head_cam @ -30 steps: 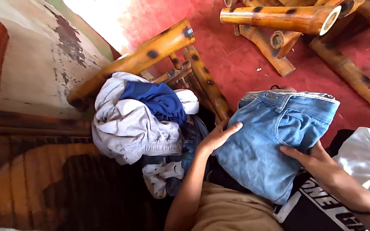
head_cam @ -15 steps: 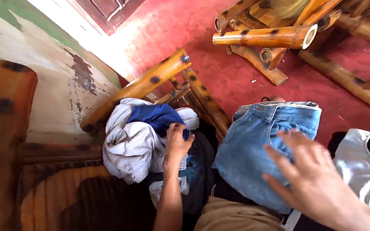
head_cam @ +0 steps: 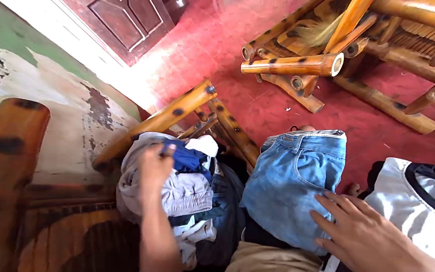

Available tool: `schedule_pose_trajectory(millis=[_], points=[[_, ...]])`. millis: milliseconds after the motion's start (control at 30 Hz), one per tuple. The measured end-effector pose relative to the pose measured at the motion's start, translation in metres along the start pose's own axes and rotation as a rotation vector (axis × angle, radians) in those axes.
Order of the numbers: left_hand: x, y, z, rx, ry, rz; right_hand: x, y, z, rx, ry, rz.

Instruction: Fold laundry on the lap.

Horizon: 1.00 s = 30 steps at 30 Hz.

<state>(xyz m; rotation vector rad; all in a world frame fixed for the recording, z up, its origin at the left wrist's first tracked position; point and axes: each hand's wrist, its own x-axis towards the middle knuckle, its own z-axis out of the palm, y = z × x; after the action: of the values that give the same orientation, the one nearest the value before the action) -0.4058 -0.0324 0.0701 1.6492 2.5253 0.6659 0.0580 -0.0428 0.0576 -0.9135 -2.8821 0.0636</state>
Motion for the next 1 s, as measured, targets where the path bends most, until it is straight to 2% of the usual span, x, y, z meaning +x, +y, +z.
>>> schedule_pose_trajectory(millis=[100, 167, 233, 300, 367, 433, 467, 500, 533, 567, 600, 633, 700, 800, 867, 933, 1000], points=[[-0.003, -0.011, -0.062, -0.015, 0.312, -0.069, -0.011, 0.009, -0.014, 0.040, -0.014, -0.006], [-0.002, 0.002, -0.101, -0.004, 0.479, -0.230, -0.015, 0.014, -0.021, 0.071, -0.021, -0.009], [0.001, 0.006, -0.115, 0.043, 0.655, -0.370, -0.019, 0.017, -0.023, 0.084, -0.021, -0.011], [-0.006, 0.017, -0.110, 0.096, 0.688, -0.450, -0.023, 0.016, -0.020, 0.081, -0.003, -0.011], [-0.015, 0.023, -0.087, 0.116, 0.660, -0.348, -0.026, 0.012, -0.019, 0.083, -0.006, -0.015], [-0.027, 0.039, -0.047, 0.104, 0.552, -0.077, -0.030, 0.008, -0.023, 0.116, -0.049, -0.027], [-0.034, 0.047, -0.023, 0.062, 0.403, 0.074, -0.032, 0.006, -0.026, 0.140, -0.083, -0.037], [-0.039, 0.053, 0.002, -0.036, 0.174, 0.185, -0.034, 0.004, -0.029, 0.163, -0.115, -0.048], [-0.040, 0.053, 0.029, -0.122, -0.102, 0.223, -0.036, 0.002, -0.032, 0.183, -0.134, -0.056], [-0.040, 0.045, 0.057, -0.167, -0.354, 0.209, -0.039, 0.000, -0.036, 0.201, -0.148, -0.059], [-0.039, 0.032, 0.080, -0.152, -0.534, 0.154, -0.042, -0.002, -0.040, 0.226, -0.160, -0.054], [-0.040, 0.016, 0.097, -0.085, -0.620, 0.075, -0.046, -0.004, -0.044, 0.248, -0.174, -0.038], [-0.045, -0.003, 0.109, 0.061, -0.566, -0.085, -0.056, -0.006, -0.052, 0.292, -0.191, 0.011], [-0.047, 0.005, 0.105, 0.239, -0.471, -0.269, -0.076, -0.001, -0.061, 0.387, -0.250, 0.093], [-0.045, 0.008, 0.111, 0.277, -0.457, -0.274, -0.085, 0.007, -0.062, 0.427, -0.286, 0.152], [-0.047, 0.006, 0.122, 0.257, -0.419, -0.194, -0.093, 0.010, -0.058, 0.425, -0.272, 0.217], [-0.056, 0.005, 0.136, 0.227, -0.293, -0.148, -0.099, 0.012, -0.051, 0.414, -0.243, 0.254]])
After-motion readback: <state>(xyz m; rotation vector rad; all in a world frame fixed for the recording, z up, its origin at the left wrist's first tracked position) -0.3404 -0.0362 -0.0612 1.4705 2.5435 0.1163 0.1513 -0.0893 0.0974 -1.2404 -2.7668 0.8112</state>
